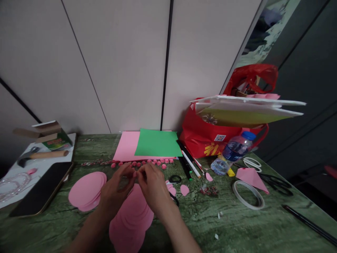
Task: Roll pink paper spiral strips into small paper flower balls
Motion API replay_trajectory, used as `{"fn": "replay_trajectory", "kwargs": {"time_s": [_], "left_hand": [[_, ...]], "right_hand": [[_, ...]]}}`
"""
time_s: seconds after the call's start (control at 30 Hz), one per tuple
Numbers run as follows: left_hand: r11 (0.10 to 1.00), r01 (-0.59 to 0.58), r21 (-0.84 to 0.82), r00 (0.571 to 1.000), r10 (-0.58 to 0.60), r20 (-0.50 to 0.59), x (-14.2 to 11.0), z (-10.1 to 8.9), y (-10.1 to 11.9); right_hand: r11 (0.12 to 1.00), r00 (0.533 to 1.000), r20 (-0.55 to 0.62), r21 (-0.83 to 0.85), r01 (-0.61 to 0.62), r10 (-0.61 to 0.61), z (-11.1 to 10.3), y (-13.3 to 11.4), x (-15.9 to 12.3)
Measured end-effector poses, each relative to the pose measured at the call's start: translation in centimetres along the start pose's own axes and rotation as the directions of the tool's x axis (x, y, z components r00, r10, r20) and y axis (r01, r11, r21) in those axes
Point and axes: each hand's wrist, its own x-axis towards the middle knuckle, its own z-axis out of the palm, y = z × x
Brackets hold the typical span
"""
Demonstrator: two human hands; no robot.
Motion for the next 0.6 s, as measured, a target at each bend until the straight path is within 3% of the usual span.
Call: {"fn": "replay_trajectory", "kwargs": {"time_s": [0.23,0.6], "left_hand": [[0.996,-0.081,-0.033,0.995,0.079,-0.067,0.61,-0.2,0.26],[0.993,-0.056,-0.101,0.992,0.043,-0.122,1.0,-0.32,0.73]], "right_hand": [[0.998,1.0,0.027,0.062,-0.012,0.01,-0.32,0.24,0.12],[0.976,0.994,0.061,0.193,-0.098,0.088,-0.94,0.25,0.3]]}}
